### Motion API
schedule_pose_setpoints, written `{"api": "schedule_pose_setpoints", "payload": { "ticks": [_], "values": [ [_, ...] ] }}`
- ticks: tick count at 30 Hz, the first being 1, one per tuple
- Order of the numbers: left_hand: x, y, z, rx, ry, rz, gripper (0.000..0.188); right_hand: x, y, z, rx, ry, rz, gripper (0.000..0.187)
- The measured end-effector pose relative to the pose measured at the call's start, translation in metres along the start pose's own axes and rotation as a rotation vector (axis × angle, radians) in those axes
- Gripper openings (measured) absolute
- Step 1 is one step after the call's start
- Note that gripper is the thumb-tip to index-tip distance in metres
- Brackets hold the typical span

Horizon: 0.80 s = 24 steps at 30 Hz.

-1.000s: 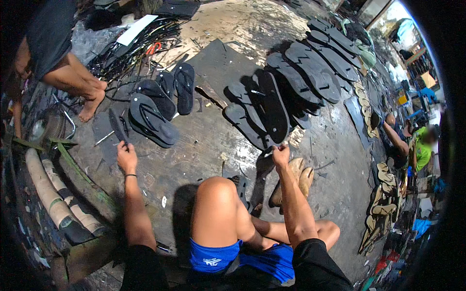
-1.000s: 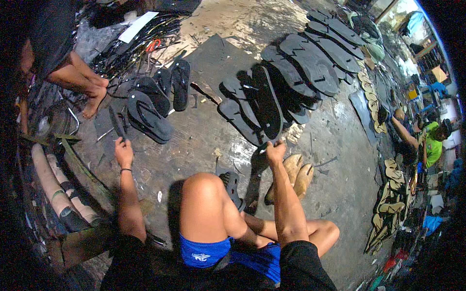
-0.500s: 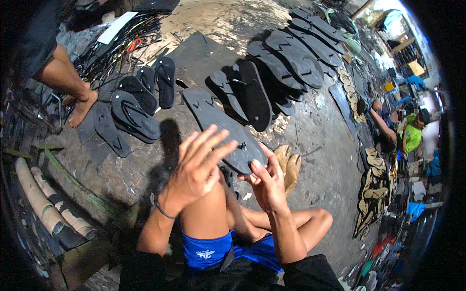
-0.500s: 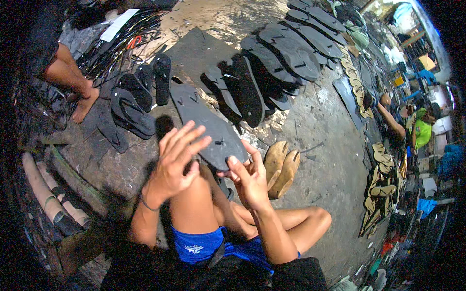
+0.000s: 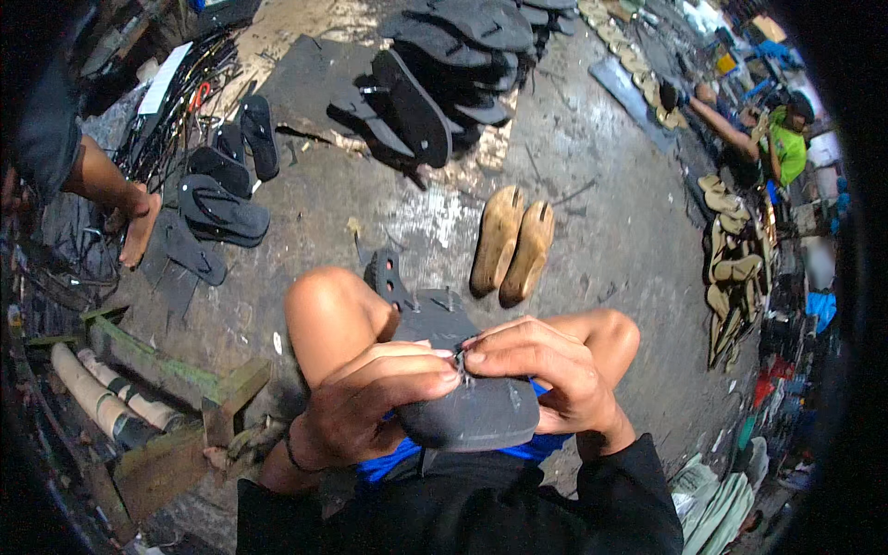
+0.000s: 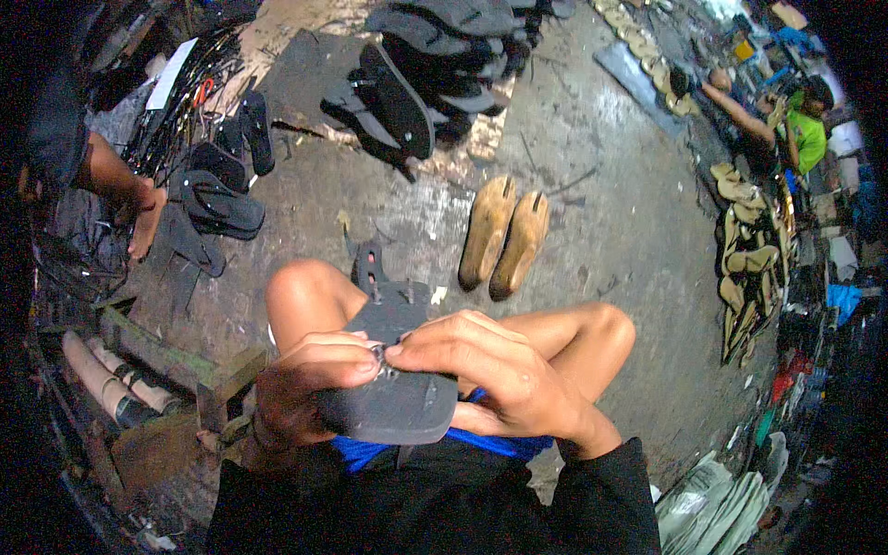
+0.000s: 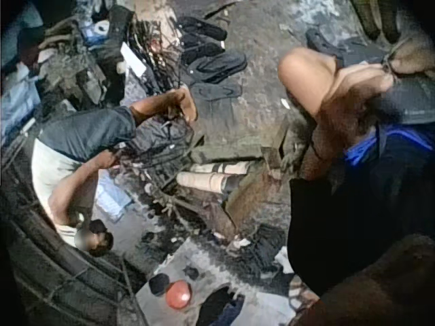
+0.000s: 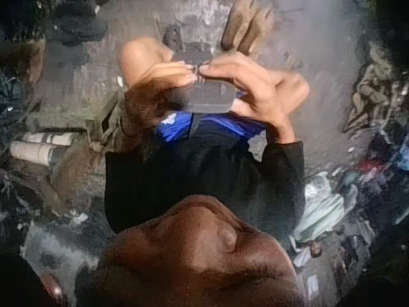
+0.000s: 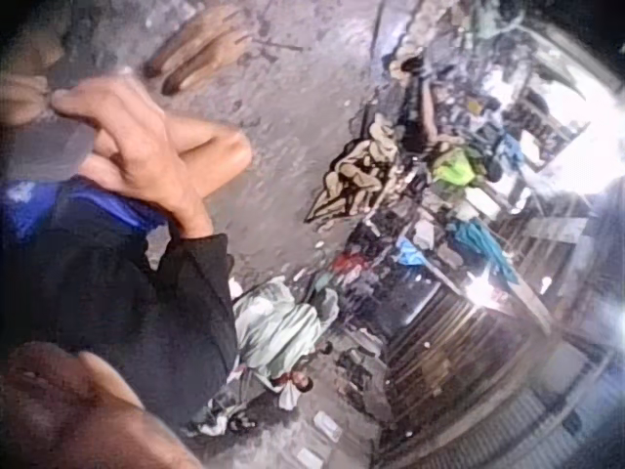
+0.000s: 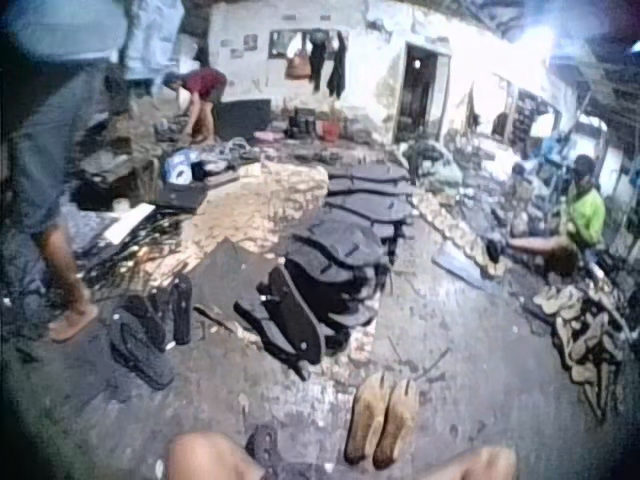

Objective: The person sits on the floor and repeatedly assembles flip-flops by attaching straps to soles using a wooden shoe last. They pick up a sole, place it on the last, thread the strap through the holes, and then remove the finished flip-flop to place it aside.

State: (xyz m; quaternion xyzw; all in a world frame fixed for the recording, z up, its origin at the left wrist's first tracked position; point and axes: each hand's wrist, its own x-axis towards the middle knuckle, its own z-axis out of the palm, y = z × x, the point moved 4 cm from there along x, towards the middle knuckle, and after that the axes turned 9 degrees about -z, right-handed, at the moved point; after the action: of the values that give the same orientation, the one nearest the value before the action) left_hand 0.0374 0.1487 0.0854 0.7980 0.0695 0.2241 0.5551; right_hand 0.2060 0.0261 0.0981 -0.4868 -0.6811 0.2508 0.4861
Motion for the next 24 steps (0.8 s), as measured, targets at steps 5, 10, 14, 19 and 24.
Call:
{"api": "schedule_pose_setpoints", "payload": {
  "ticks": [5,10,14,19,24],
  "values": [
    [-0.027,0.007,0.022,0.05,-0.086,-0.102,0.045,-0.047,0.013,0.022,0.219,0.083,-0.02,0.044],
    [-0.037,0.005,0.044,0.173,-0.054,-0.212,0.056,-0.066,0.016,0.025,0.19,0.053,-0.031,0.043],
    [-0.029,0.002,0.047,0.15,-0.108,-0.215,0.055,-0.07,0.011,0.018,0.157,0.053,-0.032,0.046],
    [-0.027,-0.003,0.053,0.127,-0.069,-0.155,0.053,-0.073,0.011,0.014,0.127,0.051,-0.069,0.049],
    [-0.02,-0.003,0.053,0.071,-0.102,-0.161,0.055,-0.078,0.016,0.011,0.12,0.057,-0.064,0.051]
  ]
}}
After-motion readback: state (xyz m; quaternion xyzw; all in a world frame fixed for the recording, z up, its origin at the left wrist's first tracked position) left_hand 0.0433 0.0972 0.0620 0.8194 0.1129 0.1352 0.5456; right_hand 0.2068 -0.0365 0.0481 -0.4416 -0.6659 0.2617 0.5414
